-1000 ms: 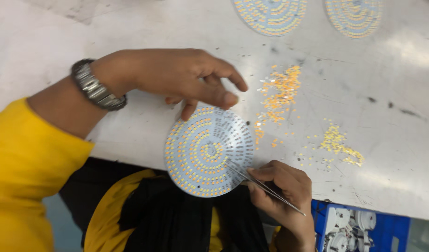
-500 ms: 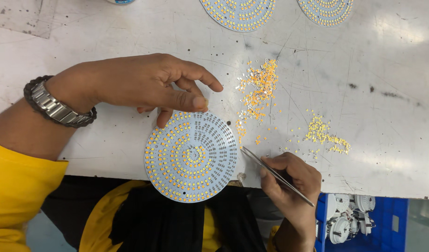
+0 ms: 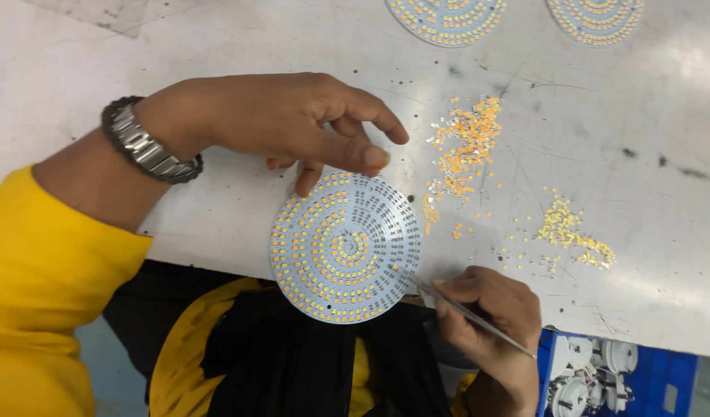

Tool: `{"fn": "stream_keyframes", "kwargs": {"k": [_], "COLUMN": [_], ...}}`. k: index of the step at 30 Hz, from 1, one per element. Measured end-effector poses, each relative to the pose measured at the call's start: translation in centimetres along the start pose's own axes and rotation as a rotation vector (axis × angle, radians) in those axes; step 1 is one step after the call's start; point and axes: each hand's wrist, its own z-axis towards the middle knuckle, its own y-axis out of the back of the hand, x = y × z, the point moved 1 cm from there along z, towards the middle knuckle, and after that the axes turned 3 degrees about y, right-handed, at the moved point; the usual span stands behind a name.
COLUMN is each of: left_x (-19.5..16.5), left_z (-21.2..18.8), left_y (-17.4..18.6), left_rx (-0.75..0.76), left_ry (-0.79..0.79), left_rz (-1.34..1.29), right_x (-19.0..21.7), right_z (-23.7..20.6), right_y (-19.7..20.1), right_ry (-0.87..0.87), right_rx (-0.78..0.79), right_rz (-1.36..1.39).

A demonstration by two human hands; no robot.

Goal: The person uses tweezers to pick up small yellow LED components from a pile on the table and places them one by one into empty slots on a circular LED board. The person repeats this process continuously across the clip.

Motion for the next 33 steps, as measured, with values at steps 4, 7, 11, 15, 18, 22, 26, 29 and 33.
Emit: {"fn": "stream_keyframes", "kwargs": {"k": [4,7,11,15,18,22,26,29,33], "left_x": [-0.1,-0.2,-0.1,-0.1,-0.4,-0.9,-1.1,-1.1,-0.8], "left_z": [-0.1,-0.1,-0.1,0.0,0.0,0.0,0.2,0.4,0.4], "left_y": [0.0,0.0,0.0,0.0,0.0,0.1,0.1,0.2,0.2], "left_rx": [-0.010,-0.006,-0.006,-0.008,-0.017,-0.001,-0.005,0.009,0.017], "left_ry": [0.018,0.010,0.001,-0.004,0.001,0.067,0.112,0.085,0.082], "left_rz": [0.002,-0.004,-0.015,-0.014,0.008,-0.013,-0.018,-0.038,-0.045], "right_x": [0.4,0.7,1.0,1.0,0.8,-0.1,-1.3,-1.3,-0.8], "right_z": [0.6,0.9,1.2,1.4,1.1,0.1,-0.8,-1.0,-0.5], "right_y": [-0.5,-0.7,-0.8,-0.8,-0.6,0.4,1.2,1.1,0.5], "right_ry": [0.029,0.043,0.038,0.061,0.038,-0.092,-0.327,-0.281,-0.202], "right_rx": [0.082,0.080,0.089,0.121,0.104,-0.096,-0.321,-0.300,-0.231], "right_rz": [0.003,-0.002,-0.013,-0.001,0.006,-0.041,-0.081,-0.091,-0.128]}}
